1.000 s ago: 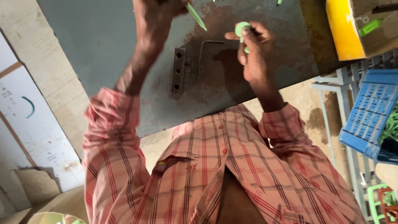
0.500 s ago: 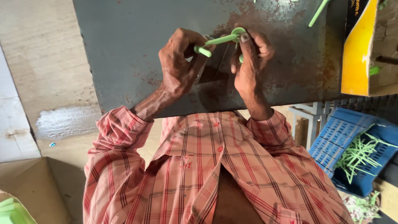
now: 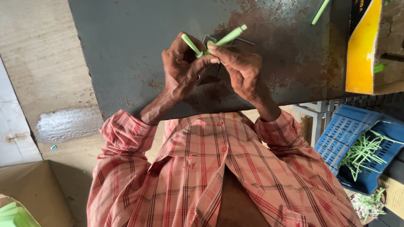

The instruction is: The person assembles small green plastic components using a metal jig and an Allen key. They insert the parts into the jig, tighten them with the key, and then remove the finished pieces, repeating the process for multiple units.

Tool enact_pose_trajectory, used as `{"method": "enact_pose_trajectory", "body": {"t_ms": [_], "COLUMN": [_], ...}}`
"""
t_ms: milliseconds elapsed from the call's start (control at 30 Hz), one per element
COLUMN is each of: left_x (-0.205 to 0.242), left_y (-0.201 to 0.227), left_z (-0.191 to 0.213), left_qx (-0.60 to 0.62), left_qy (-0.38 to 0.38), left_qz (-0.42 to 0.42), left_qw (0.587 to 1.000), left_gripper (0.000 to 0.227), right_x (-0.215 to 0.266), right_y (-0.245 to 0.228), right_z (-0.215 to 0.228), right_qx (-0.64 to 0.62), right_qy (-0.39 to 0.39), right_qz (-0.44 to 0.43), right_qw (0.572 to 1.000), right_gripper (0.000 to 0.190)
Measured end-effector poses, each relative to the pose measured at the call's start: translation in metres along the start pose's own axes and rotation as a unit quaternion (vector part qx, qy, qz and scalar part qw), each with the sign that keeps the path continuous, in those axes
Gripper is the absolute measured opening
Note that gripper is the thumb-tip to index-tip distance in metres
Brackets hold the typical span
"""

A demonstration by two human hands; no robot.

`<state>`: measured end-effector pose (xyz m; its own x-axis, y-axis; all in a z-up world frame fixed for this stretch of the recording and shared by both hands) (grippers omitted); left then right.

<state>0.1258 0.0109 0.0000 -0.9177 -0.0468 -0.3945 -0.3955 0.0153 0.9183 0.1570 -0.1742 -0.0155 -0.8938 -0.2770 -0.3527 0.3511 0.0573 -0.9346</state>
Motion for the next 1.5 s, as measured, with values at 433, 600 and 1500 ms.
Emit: {"method": "enact_pose_trajectory", "body": {"t_ms": [433, 600, 1500], "left_x": [-0.007, 0.007, 0.016], "left_y": [0.025, 0.004, 0.000], "left_z": [-0.003, -0.001, 0.016], "left_qx": [-0.014, 0.113, -0.070], "left_qy": [-0.057, 0.007, -0.039], "left_qz": [-0.050, 0.034, 0.017], "left_qw": [0.997, 0.993, 0.997], "left_gripper": [0.051, 0.024, 0.018], "right_x": [-0.007, -0.002, 0.005], "right_y": [-0.016, -0.009, 0.036], "right_z": [0.001, -0.003, 0.038], "right_qx": [-0.018, 0.031, -0.356], "right_qy": [-0.035, -0.034, 0.013], "right_qz": [-0.125, -0.143, -0.335], "right_qw": [0.991, 0.989, 0.872], "right_gripper": [0.024, 0.023, 0.026]}}
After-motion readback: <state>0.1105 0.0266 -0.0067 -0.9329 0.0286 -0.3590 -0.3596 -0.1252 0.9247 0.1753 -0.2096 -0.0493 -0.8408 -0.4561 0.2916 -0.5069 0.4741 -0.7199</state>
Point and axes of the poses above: each hand's wrist, its own x-axis away from the middle knuckle, its own z-axis out of the back of the hand, y = z × x, the point moved 10 cm from there along -x, towards the middle knuckle, and after that the axes turned 10 degrees about -z, right-handed, at the moved point
